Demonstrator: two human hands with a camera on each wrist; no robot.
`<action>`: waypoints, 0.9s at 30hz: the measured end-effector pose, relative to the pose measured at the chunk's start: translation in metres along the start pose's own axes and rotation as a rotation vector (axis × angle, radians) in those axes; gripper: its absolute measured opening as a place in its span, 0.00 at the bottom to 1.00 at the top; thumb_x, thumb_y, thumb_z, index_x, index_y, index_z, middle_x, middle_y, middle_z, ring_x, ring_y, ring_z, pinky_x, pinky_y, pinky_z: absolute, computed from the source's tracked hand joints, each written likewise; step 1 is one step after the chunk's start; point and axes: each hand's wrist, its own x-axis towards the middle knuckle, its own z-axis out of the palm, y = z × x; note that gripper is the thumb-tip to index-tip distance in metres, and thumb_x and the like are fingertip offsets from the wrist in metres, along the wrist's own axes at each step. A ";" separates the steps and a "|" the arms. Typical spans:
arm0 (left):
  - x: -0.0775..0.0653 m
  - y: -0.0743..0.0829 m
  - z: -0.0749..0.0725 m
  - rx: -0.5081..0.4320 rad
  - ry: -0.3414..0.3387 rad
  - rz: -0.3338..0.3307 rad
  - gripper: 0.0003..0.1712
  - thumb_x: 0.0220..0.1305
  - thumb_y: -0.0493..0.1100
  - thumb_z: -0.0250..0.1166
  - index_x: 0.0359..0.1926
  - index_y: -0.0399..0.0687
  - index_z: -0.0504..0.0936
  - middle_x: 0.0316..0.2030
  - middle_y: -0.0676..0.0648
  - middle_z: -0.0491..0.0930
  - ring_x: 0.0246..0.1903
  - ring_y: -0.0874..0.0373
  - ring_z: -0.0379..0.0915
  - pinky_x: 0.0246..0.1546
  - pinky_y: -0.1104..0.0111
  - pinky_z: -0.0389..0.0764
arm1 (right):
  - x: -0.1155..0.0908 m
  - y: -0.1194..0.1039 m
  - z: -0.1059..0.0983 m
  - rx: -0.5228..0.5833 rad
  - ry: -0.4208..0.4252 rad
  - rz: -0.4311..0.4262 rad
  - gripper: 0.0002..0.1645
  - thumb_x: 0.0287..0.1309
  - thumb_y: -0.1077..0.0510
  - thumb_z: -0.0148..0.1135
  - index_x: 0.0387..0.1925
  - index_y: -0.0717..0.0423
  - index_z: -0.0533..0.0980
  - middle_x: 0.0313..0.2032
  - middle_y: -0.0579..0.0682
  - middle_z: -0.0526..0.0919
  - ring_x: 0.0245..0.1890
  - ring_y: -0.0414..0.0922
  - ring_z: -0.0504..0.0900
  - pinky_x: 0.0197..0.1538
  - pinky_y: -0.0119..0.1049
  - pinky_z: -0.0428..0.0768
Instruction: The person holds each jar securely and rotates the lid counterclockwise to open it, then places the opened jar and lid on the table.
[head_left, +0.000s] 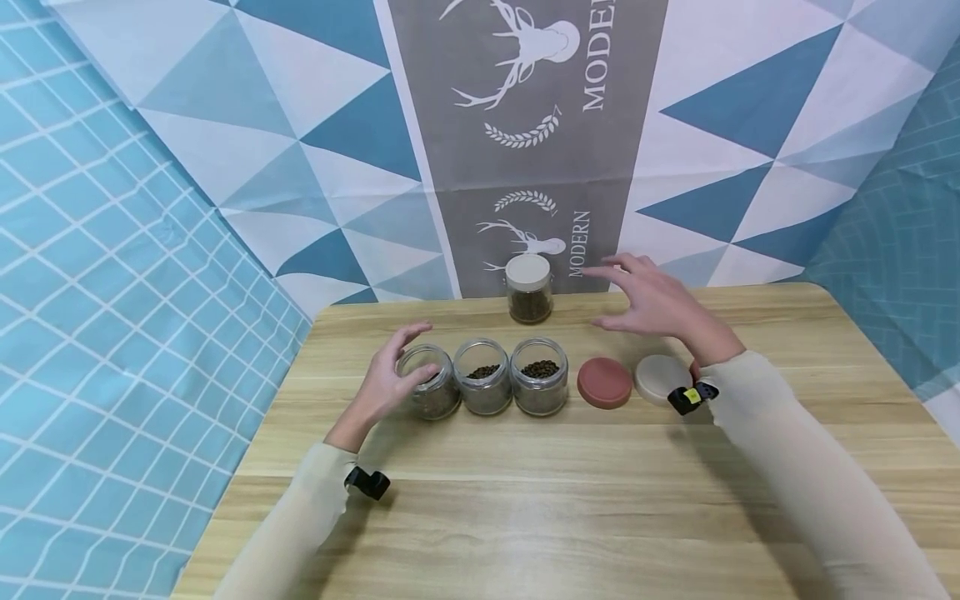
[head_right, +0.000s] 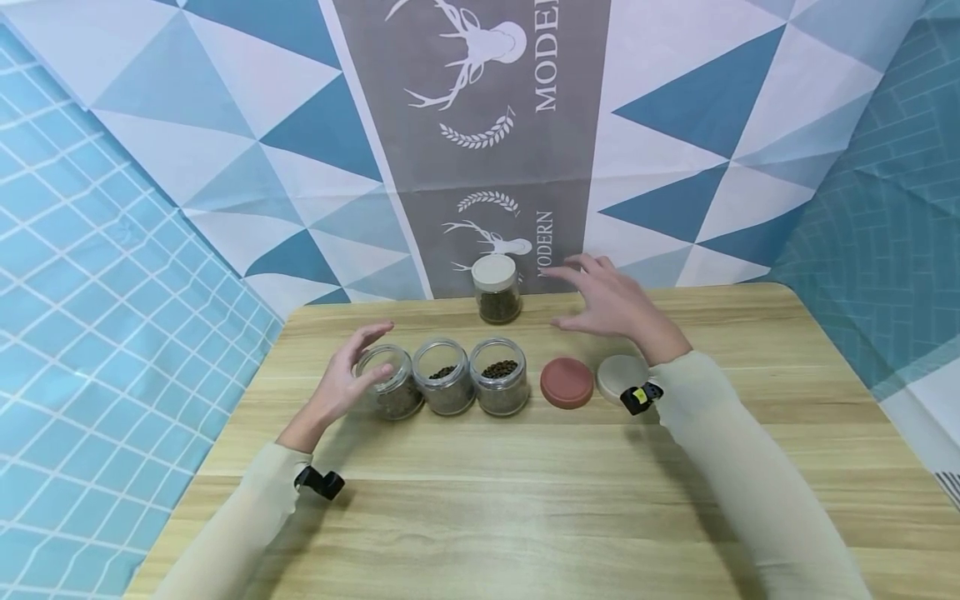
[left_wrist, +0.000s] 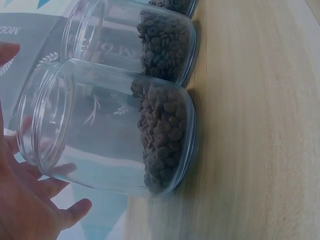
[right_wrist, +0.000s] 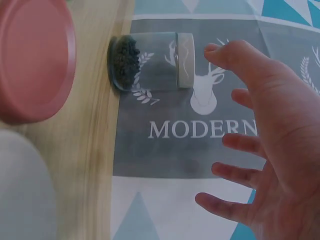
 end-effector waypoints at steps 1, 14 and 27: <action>0.000 0.000 0.000 0.004 0.000 0.004 0.41 0.73 0.48 0.70 0.82 0.42 0.71 0.84 0.36 0.69 0.86 0.30 0.60 0.83 0.23 0.59 | 0.003 -0.001 0.001 -0.004 -0.007 0.000 0.49 0.65 0.40 0.78 0.84 0.41 0.71 0.83 0.65 0.68 0.78 0.70 0.70 0.53 0.72 0.87; -0.004 -0.003 -0.001 0.013 -0.001 -0.007 0.40 0.73 0.47 0.70 0.82 0.44 0.71 0.84 0.36 0.69 0.86 0.29 0.60 0.82 0.22 0.59 | 0.044 -0.027 0.009 -0.061 -0.053 -0.042 0.48 0.65 0.40 0.76 0.84 0.38 0.71 0.85 0.63 0.65 0.72 0.68 0.72 0.49 0.68 0.88; -0.004 -0.006 -0.005 0.024 -0.003 0.009 0.38 0.72 0.46 0.71 0.79 0.42 0.74 0.81 0.35 0.74 0.85 0.29 0.62 0.81 0.22 0.62 | 0.079 -0.046 0.018 -0.128 -0.136 -0.088 0.51 0.68 0.37 0.75 0.87 0.37 0.67 0.89 0.56 0.61 0.81 0.76 0.65 0.63 0.77 0.83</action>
